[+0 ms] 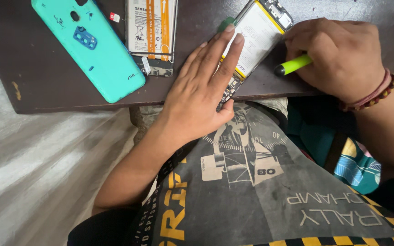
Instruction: The person pries open an Oppo smartphone with a green-handled pry tool, working around the edges of the phone body, then works the tool under the battery to lift and separate it from the phone frame. A second disassembled phone and its battery sit on the table beside the work area.
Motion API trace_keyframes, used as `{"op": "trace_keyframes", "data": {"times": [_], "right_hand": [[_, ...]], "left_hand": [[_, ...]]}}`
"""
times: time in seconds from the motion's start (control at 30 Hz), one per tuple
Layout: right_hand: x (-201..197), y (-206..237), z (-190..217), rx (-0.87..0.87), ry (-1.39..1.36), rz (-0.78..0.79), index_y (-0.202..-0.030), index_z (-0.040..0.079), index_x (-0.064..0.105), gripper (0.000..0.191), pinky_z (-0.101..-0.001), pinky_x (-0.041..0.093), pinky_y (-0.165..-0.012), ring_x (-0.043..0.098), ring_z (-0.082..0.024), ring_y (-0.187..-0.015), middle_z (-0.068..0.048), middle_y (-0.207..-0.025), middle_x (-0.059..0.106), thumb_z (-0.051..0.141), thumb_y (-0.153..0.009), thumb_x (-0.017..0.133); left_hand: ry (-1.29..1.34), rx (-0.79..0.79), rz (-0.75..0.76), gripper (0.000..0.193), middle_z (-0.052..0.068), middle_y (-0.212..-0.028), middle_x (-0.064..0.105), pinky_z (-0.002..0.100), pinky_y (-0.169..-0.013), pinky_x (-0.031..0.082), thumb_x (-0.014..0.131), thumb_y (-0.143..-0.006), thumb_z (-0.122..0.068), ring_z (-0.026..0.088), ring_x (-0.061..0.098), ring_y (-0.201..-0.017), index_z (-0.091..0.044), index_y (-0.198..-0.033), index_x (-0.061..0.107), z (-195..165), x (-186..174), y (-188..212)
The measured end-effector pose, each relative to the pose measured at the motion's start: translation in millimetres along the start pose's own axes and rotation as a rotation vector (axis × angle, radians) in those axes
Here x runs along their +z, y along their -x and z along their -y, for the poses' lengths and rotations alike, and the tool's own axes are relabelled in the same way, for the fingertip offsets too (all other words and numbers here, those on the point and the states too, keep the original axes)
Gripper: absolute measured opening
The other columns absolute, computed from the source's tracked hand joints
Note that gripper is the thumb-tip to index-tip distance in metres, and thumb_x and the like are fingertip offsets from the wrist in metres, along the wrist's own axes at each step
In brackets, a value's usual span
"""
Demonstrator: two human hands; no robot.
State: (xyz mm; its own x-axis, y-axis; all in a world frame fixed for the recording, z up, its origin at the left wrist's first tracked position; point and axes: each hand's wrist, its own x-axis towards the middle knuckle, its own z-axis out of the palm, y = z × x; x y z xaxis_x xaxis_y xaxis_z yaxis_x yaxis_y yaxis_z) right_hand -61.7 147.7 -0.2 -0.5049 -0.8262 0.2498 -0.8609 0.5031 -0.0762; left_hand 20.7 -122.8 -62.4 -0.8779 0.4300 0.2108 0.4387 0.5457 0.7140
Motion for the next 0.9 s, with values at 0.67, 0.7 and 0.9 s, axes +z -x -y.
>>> {"op": "trace_keyframes", "data": {"times": [0.67,0.7,0.9], "right_hand": [[-11.9,-35.5,-0.5,-0.171,0.250,0.310,-0.098,0.009,0.061,0.014,-0.0328,0.055,-0.063,0.070,-0.020,-0.078,-0.006,-0.095,0.068,0.018,-0.087,0.064],[-10.9,-35.1,-1.7,-0.178,0.245,0.310,-0.098,0.009,0.060,0.014,-0.0329,0.055,-0.063,0.070,-0.021,-0.078,-0.006,-0.096,0.067,0.018,-0.088,0.064],[-6.2,-29.2,-8.3,-0.195,0.161,0.262,-0.103,0.005,0.060,0.019,-0.0346,0.056,-0.061,0.071,-0.024,-0.079,-0.010,-0.100,0.069,0.014,-0.087,0.063]], "left_hand": [[-0.035,0.002,-0.027,0.105,0.016,-0.172,0.023,0.048,-0.135,0.030,0.080,-0.085,-0.019,0.034,0.036,-0.159,-0.011,-0.167,0.016,0.8,5.0,-1.3],[-0.045,-0.001,-0.035,0.104,0.016,-0.172,0.024,0.048,-0.136,0.030,0.080,-0.086,-0.021,0.033,0.036,-0.159,-0.010,-0.167,0.017,0.4,6.4,-1.8],[-0.143,-0.025,-0.073,0.096,0.017,-0.169,0.030,0.046,-0.134,0.031,0.080,-0.099,-0.035,0.032,0.039,-0.157,-0.004,-0.166,0.018,0.6,16.9,-5.4]]}}
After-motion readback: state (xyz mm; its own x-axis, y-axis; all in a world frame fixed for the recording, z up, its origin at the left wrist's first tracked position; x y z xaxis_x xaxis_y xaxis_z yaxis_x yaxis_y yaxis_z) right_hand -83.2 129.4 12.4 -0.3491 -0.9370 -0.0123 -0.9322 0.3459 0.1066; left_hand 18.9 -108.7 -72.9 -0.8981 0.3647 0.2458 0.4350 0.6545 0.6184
